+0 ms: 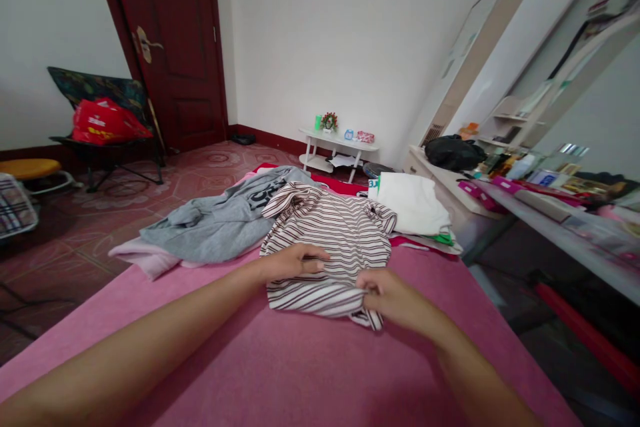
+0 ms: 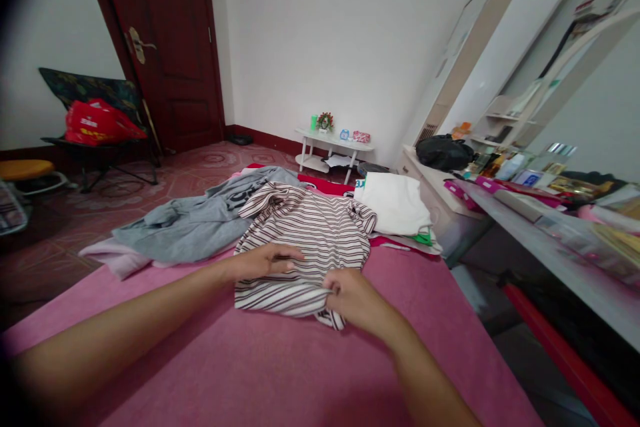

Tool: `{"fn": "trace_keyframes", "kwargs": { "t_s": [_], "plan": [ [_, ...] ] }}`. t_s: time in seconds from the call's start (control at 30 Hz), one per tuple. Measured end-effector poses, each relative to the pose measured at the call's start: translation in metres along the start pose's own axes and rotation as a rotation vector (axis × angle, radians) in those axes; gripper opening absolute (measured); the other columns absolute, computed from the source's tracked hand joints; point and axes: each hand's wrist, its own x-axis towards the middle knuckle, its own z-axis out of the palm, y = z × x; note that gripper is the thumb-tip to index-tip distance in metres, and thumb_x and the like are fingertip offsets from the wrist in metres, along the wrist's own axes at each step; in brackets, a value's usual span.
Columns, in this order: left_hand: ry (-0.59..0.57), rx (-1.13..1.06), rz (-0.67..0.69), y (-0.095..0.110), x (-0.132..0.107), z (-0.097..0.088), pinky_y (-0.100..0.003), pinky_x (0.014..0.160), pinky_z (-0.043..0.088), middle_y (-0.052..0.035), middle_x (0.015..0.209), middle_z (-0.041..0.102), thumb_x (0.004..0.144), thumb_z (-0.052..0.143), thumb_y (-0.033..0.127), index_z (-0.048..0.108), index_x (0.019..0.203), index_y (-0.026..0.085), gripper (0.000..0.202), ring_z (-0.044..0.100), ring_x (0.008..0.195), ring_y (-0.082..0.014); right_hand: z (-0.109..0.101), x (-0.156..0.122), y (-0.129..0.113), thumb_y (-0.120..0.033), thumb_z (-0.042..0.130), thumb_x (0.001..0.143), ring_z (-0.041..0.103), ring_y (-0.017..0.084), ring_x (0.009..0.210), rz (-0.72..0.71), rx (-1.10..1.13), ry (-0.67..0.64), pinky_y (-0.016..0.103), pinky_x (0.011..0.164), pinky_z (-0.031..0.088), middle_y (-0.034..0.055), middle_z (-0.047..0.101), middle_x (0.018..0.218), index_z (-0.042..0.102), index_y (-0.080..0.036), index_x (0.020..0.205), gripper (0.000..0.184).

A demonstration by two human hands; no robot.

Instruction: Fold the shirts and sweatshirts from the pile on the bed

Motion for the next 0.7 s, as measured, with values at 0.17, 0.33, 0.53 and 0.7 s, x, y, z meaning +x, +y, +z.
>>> {"fn": "trace_keyframes", "kwargs": {
  "t_s": [0.17, 0.33, 0.53, 0.7],
  "plan": [
    [0.559, 0.037, 0.072, 0.028, -0.049, -0.012, -0.029, 0.086, 0.045, -0.0048, 0.1, 0.067, 0.093, 0.045, 0.038, 0.065, 0.101, 0.017, 0.03, 0.06, 0.095, -0.0185, -0.03, 0.026, 0.017, -0.037, 0.065, 0.069, 0.06, 0.017, 0.084, -0.062, 0.714, 0.706, 0.029, 0.071, 0.05, 0.002, 0.061, 0.097, 0.055, -0.022, 0.095, 0.032],
    [0.39, 0.274, 0.141, 0.033, -0.078, 0.001, -0.025, 0.072, 0.045, -0.0025, 0.076, 0.064, 0.093, 0.045, 0.032, 0.065, 0.079, 0.016, 0.029, 0.058, 0.072, -0.014, 0.001, 0.023, 0.047, -0.045, 0.059, 0.078, 0.058, 0.019, 0.079, -0.061, 0.305, 0.688, 0.028, 0.068, 0.046, 0.0038, 0.063, 0.086, 0.06, -0.018, 0.088, 0.028],
    [0.247, 0.494, 0.205, 0.016, -0.046, 0.024, -0.032, 0.1, 0.041, -0.0089, 0.134, 0.048, 0.08, 0.059, 0.02, 0.049, 0.131, 0.023, 0.052, 0.048, 0.119, -0.0218, 0.039, 0.003, 0.044, -0.042, 0.059, 0.079, 0.057, 0.016, 0.068, -0.002, -0.185, 0.451, 0.026, 0.063, 0.04, 0.0011, 0.063, 0.084, 0.062, -0.021, 0.088, 0.023],
    [0.277, 0.587, -0.015, 0.003, 0.003, 0.037, -0.038, 0.095, 0.044, -0.0101, 0.119, 0.057, 0.077, 0.063, 0.025, 0.052, 0.129, 0.022, 0.053, 0.052, 0.112, -0.0264, 0.057, 0.013, 0.029, -0.04, 0.066, 0.075, 0.059, 0.024, 0.091, 0.009, -0.559, 0.438, 0.03, 0.071, 0.041, 0.0076, 0.059, 0.107, 0.058, -0.024, 0.11, 0.039]
  ]
}}
